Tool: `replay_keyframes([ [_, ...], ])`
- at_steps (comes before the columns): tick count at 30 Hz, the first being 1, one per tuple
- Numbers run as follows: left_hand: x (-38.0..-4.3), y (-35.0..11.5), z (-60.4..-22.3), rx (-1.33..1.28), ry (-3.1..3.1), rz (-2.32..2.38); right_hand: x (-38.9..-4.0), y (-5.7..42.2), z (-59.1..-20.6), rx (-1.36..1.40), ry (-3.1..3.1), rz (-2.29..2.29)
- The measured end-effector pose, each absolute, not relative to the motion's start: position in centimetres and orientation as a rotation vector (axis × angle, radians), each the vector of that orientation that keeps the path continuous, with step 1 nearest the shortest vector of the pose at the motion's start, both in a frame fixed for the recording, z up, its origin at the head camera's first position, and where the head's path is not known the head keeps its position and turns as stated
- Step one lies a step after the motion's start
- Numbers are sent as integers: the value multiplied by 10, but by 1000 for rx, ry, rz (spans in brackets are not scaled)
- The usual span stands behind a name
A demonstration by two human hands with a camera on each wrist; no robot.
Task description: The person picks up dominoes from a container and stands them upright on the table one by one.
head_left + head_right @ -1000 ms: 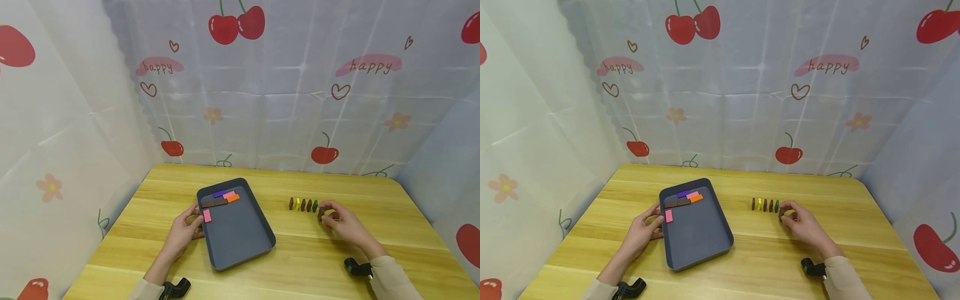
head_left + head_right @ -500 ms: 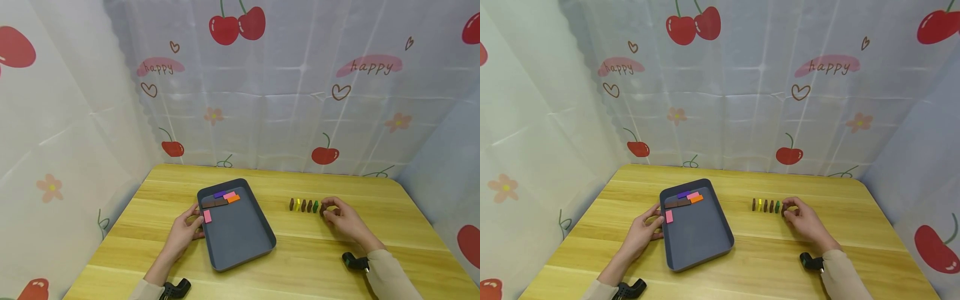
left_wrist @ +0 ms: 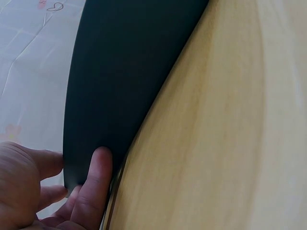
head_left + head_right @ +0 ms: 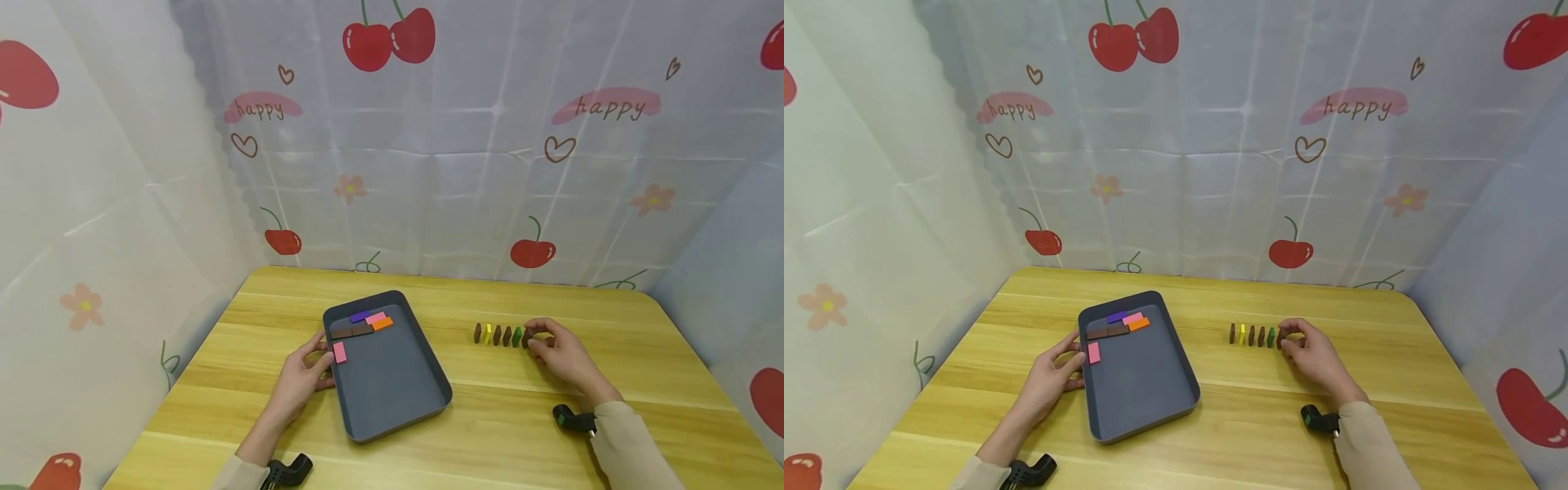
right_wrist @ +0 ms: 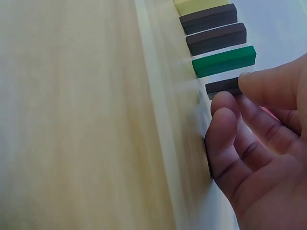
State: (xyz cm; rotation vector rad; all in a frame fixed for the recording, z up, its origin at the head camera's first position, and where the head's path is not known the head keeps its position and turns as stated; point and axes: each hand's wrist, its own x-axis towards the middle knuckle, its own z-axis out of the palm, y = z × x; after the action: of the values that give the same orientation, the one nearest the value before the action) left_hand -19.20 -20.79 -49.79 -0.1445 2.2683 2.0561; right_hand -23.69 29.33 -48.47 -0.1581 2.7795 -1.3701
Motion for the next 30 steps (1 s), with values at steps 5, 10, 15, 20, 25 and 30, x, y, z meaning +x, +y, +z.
replay_keyframes([
  [5, -191, -208, -499, -143, 2268, 2054, -237, 292, -487, -143, 2788, -1350],
  [10, -190, -207, -499, -146, 2265, 2062, -237, 292, -488, -144, 2792, -1346],
  [15, -191, -207, -497, -133, 2273, 2064, -238, 292, -488, -137, 2799, -1346],
  [20, -192, -208, -496, -142, 2254, 2062, -237, 291, -487, -131, 2800, -1321],
  [25, -192, -208, -495, -130, 2255, 2059, -235, 291, -486, -121, 2803, -1282],
  [30, -192, -207, -496, -121, 2263, 2066, -236, 291, -488, -120, 2808, -1280],
])
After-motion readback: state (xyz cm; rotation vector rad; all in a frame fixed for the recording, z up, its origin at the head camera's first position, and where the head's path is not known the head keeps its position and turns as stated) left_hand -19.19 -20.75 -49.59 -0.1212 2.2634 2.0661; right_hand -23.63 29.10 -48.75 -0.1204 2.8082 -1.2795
